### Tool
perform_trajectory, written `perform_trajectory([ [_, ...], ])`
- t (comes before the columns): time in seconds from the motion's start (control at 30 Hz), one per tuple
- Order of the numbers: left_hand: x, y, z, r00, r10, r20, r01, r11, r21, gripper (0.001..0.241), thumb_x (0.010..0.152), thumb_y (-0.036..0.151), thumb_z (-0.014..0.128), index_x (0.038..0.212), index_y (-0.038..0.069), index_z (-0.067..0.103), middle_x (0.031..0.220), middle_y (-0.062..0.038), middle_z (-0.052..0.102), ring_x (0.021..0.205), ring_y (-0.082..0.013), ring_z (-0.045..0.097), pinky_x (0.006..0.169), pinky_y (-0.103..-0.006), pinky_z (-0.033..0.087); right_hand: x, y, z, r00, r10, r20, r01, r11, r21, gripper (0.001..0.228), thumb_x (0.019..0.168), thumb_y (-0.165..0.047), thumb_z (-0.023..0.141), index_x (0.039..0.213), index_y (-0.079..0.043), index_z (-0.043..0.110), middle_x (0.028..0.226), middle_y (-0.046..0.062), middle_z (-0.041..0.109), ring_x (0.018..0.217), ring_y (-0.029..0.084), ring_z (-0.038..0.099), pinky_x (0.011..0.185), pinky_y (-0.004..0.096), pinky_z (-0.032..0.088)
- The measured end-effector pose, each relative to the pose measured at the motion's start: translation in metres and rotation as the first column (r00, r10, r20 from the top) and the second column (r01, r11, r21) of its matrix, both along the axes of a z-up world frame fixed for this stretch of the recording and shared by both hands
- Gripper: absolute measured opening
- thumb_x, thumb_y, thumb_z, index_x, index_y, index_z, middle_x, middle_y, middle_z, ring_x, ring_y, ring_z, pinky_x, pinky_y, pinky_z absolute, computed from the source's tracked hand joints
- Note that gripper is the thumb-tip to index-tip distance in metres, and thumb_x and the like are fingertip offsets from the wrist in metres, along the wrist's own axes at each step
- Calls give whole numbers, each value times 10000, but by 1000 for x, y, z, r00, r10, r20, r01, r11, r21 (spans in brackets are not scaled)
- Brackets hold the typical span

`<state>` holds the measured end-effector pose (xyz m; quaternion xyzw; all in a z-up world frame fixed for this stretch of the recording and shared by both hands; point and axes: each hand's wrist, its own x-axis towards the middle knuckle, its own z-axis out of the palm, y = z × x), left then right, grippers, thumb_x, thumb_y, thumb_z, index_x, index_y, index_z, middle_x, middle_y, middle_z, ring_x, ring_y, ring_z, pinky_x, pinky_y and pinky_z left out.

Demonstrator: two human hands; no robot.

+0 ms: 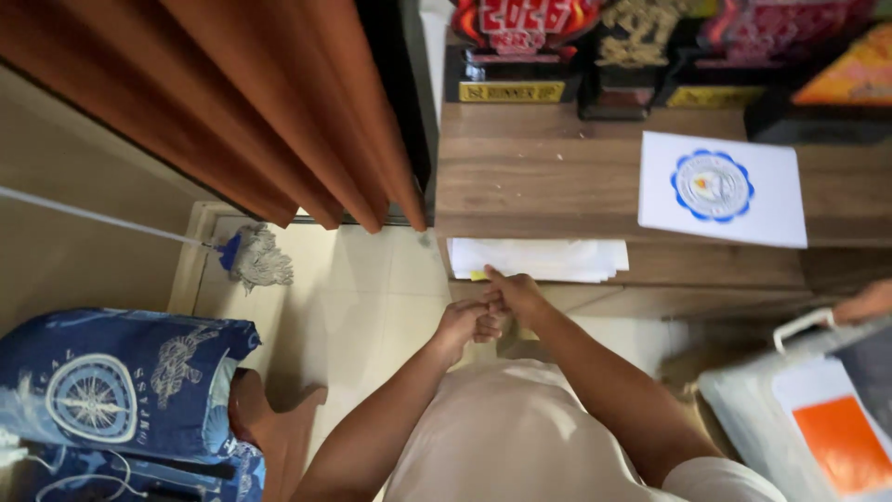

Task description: The person repeatedly takes stacks of papers and folders from a clear plastic storage bin on the floor, walks to a wooden desk, and places them on the surface. The person handles various paper sizes and colors, including white sheets and an orange folder, moving them between the bin and the desk.

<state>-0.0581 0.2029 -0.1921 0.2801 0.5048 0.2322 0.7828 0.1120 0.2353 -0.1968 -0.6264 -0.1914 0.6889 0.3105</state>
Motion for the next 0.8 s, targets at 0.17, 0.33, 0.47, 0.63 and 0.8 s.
perform_trajectory([
  [0.17, 3, -40, -22, 988, -148, -49, 146, 989, -31, 159, 957, 124, 531, 991, 39, 660, 842, -110, 728, 709, -236, 732, 638, -349, 592, 12, -77, -9, 986, -82, -146, 88, 996, 31, 352, 953, -346, 636, 917, -8, 726, 812, 125, 733, 603, 195, 640, 566, 329, 547],
  [0.33, 27, -89, -29, 932, -352, -84, 343, 933, -108, 167, 948, 136, 524, 996, 75, 672, 846, -112, 740, 706, -222, 738, 640, -340, 588, 50, -191, -35, 936, -262, -236, 287, 955, 75, 359, 1061, -325, 629, 944, 14, 645, 828, 70, 661, 653, 174, 625, 617, 321, 511],
  [0.47, 68, -126, -49, 868, -495, -40, 488, 866, -108, 137, 929, 116, 513, 922, 74, 644, 831, -120, 737, 697, -227, 736, 614, -343, 571, 92, -277, -19, 883, -459, -100, 444, 885, -142, 323, 985, -301, 582, 1102, -35, 724, 889, 48, 747, 706, 177, 653, 666, 323, 542],
  [0.63, 125, -162, -55, 759, -650, -20, 647, 758, -88, 112, 917, 78, 509, 891, 74, 618, 850, -113, 732, 718, -224, 737, 630, -345, 574, 134, -377, -55, 739, -660, -135, 651, 751, -112, 345, 1016, -313, 568, 1142, -32, 723, 901, 35, 682, 733, 158, 657, 627, 303, 493],
  [0.8, 206, -196, -61, 632, -773, -66, 765, 635, -108, 109, 922, 75, 500, 868, 79, 595, 858, -117, 731, 719, -221, 727, 631, -340, 566, 175, -443, -41, 641, -764, -64, 749, 642, -165, 279, 976, -213, 574, 1128, -31, 722, 929, 62, 709, 705, 178, 655, 640, 348, 550],
])
